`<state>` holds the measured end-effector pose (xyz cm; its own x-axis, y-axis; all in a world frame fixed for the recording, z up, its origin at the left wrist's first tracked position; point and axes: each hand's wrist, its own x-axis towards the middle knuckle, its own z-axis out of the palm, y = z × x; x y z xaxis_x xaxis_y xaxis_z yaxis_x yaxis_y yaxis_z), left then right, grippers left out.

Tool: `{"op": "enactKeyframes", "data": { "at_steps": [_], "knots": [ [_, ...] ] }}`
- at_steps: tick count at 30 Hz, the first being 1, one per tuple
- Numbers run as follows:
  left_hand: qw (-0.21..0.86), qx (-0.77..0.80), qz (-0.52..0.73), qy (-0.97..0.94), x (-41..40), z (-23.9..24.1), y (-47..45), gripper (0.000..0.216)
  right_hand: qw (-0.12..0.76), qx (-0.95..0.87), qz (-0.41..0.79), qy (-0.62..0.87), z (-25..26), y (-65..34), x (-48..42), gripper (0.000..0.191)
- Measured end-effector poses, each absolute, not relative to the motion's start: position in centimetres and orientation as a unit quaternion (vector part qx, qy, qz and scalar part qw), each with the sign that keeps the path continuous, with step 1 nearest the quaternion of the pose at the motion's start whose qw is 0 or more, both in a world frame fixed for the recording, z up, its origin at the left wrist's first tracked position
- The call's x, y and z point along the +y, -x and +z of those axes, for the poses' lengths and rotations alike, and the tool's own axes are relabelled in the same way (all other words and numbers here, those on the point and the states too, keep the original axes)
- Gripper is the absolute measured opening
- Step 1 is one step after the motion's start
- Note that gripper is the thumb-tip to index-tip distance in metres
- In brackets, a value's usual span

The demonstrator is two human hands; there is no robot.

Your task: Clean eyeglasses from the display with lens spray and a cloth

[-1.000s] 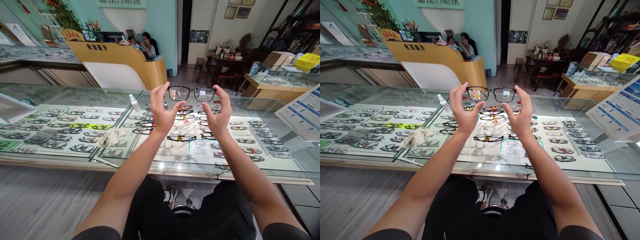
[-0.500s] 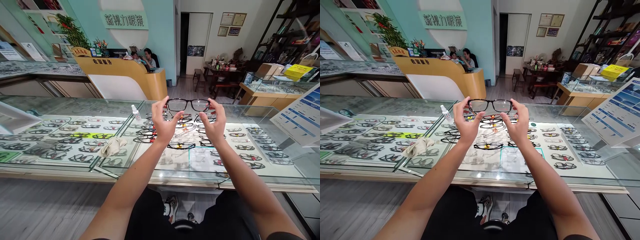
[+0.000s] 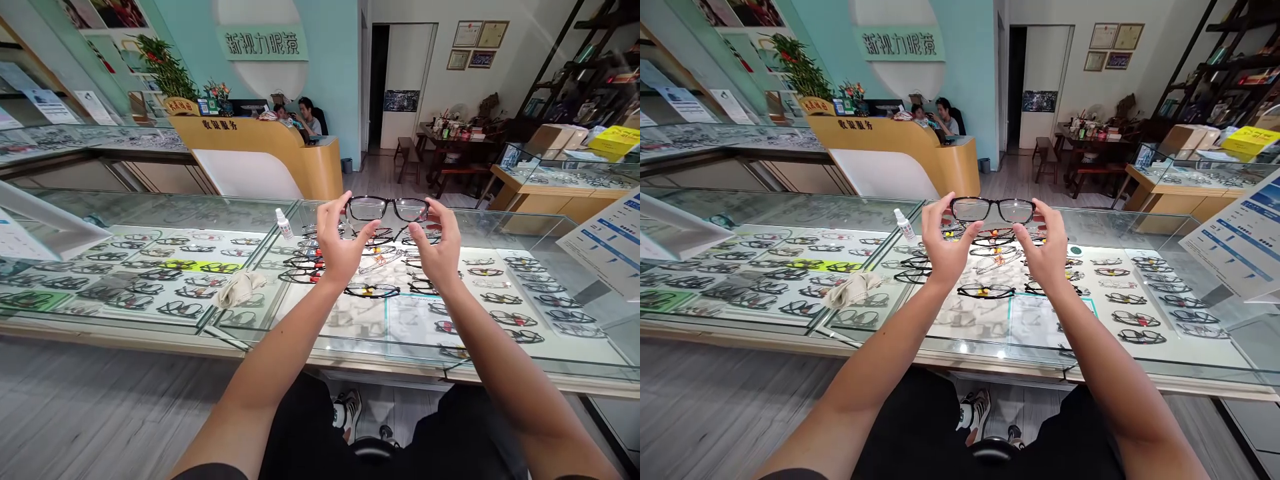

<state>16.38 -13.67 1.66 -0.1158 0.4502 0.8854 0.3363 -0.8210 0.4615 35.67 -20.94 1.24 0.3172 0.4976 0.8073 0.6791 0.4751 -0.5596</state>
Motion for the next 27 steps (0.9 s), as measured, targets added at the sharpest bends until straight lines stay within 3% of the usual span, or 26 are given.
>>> {"op": "enactKeyframes", "data": {
  "at_steps": [7,12,18,23,27],
  "knots": [
    [0.212,0.266,0.649,-0.681,-12.1,0.6,-16.7,0.073,0.624,-0.578,-0.173,0.497,1.7,-35.6,-21.6,0.055],
    [0.253,0.288,0.639,-0.667,-12.2,0.3,-17.0,0.078,0.619,-0.579,-0.182,0.499,1.6,-35.6,-21.6,0.055],
    [0.185,0.296,0.66,-0.665,-12.5,0.4,-17.0,0.074,0.638,-0.586,-0.119,0.485,1.5,-35.2,-21.5,0.058],
    [0.032,0.272,0.697,-0.663,-12.9,0.9,-16.5,0.078,0.701,-0.542,-0.028,0.463,1.8,-35.2,-21.3,0.042],
    [-0.017,0.252,0.706,-0.662,-13.1,1.0,-16.3,0.081,0.704,-0.533,-0.016,0.469,2.2,-35.2,-21.5,0.038]
  ]
}}
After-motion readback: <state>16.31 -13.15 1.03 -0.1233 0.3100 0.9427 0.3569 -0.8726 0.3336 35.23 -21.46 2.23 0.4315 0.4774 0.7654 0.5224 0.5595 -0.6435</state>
